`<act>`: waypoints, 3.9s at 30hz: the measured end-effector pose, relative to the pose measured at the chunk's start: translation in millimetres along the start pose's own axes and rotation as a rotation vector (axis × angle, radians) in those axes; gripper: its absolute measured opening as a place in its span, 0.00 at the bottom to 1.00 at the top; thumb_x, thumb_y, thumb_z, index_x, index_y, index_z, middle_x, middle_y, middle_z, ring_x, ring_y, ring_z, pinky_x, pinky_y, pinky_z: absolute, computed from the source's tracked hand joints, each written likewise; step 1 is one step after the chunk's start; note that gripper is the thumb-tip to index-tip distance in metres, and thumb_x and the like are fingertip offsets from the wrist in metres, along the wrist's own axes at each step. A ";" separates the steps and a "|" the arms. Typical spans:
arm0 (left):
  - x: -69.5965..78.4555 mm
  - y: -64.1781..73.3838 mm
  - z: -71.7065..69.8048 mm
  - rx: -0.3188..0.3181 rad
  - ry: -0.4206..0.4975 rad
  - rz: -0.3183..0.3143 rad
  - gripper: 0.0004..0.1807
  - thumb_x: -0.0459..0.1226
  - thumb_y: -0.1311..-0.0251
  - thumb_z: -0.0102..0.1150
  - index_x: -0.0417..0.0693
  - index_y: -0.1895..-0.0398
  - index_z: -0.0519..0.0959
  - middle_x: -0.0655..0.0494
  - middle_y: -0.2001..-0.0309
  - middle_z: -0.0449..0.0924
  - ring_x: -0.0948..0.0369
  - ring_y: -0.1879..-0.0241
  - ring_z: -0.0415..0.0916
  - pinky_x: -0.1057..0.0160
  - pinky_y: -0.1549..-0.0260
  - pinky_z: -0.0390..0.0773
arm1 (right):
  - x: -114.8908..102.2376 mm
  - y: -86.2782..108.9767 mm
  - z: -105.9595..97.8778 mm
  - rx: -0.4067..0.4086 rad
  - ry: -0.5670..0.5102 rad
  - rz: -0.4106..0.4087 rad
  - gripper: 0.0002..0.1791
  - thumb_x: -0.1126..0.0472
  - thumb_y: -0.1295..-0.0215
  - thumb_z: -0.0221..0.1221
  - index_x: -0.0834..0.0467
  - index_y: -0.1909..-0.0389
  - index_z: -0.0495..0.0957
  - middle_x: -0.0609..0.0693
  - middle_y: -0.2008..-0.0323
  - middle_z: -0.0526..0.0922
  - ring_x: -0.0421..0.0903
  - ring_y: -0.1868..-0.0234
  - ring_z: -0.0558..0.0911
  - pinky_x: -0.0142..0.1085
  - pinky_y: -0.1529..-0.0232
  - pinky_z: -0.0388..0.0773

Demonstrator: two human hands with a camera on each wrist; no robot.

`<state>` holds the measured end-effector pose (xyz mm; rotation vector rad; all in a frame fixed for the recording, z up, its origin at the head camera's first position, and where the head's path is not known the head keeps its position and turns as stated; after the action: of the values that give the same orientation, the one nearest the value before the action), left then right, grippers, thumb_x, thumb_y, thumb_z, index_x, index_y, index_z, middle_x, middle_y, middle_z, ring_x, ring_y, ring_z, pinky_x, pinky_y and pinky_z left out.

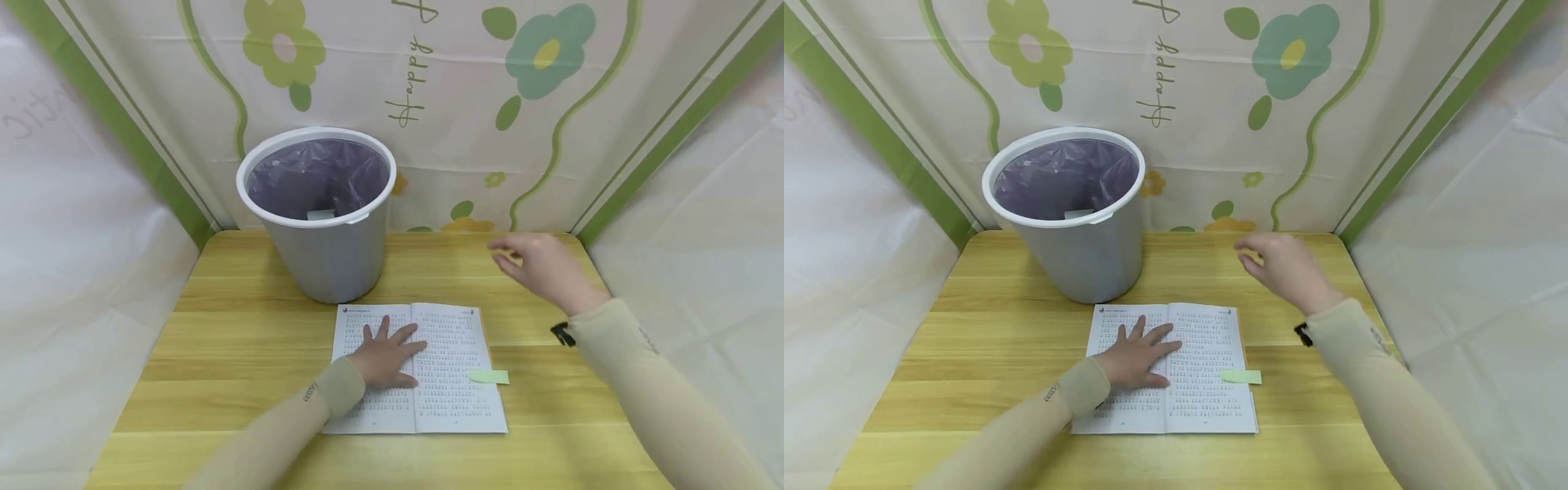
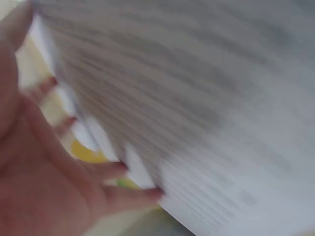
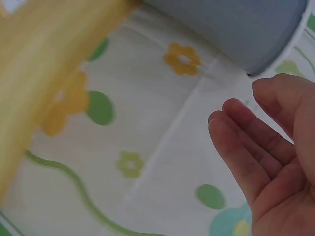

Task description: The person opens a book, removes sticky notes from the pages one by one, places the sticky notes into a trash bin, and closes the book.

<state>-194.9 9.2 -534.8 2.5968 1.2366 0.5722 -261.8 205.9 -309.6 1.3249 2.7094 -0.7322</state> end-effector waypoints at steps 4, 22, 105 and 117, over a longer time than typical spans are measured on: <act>-5.4 3.9 1.3 -0.001 -0.023 0.146 0.37 0.66 0.38 0.49 0.79 0.25 0.56 0.66 0.21 0.40 0.32 0.26 0.34 0.24 0.38 0.45 | 15.8 46.7 37.5 -0.109 -0.027 0.092 0.12 0.66 0.39 0.66 0.62 0.54 0.84 0.58 0.57 0.87 0.53 0.65 0.87 0.45 0.65 0.85; -11.7 15.3 13.6 0.055 -0.035 0.326 0.26 0.59 0.28 0.42 0.84 0.28 0.61 0.67 0.21 0.42 0.38 0.24 0.32 0.25 0.37 0.40 | 17.5 176.2 123.4 -0.134 -0.013 0.136 0.16 0.63 0.43 0.70 0.61 0.53 0.84 0.57 0.53 0.86 0.55 0.53 0.85 0.48 0.54 0.82; 42.9 79.5 38.1 0.162 -0.078 0.113 0.27 0.51 0.26 0.46 0.73 0.26 0.62 0.61 0.23 0.53 0.35 0.27 0.48 0.21 0.48 0.59 | 27.1 155.0 73.5 0.152 0.037 0.047 0.11 0.74 0.52 0.70 0.65 0.65 0.86 0.58 0.67 0.87 0.55 0.68 0.87 0.44 0.70 0.84; 45.7 87.1 37.8 0.232 -0.084 0.078 0.25 0.51 0.27 0.46 0.73 0.27 0.65 0.59 0.24 0.55 0.33 0.29 0.51 0.20 0.52 0.61 | 26.6 43.4 -3.3 0.270 0.079 -0.036 0.09 0.75 0.46 0.67 0.68 0.63 0.85 0.62 0.69 0.87 0.56 0.74 0.86 0.45 0.75 0.83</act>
<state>-91.7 -10.5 -527.1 2.8371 1.2462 0.3465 -245.4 249.7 -330.1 1.3833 2.7796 -1.1053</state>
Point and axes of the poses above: each hand's wrist, its own y-axis away from the middle knuckle, its own z-axis out of the palm, x = y × z, the point moved 9 cm from there along -y, towards the middle knuckle
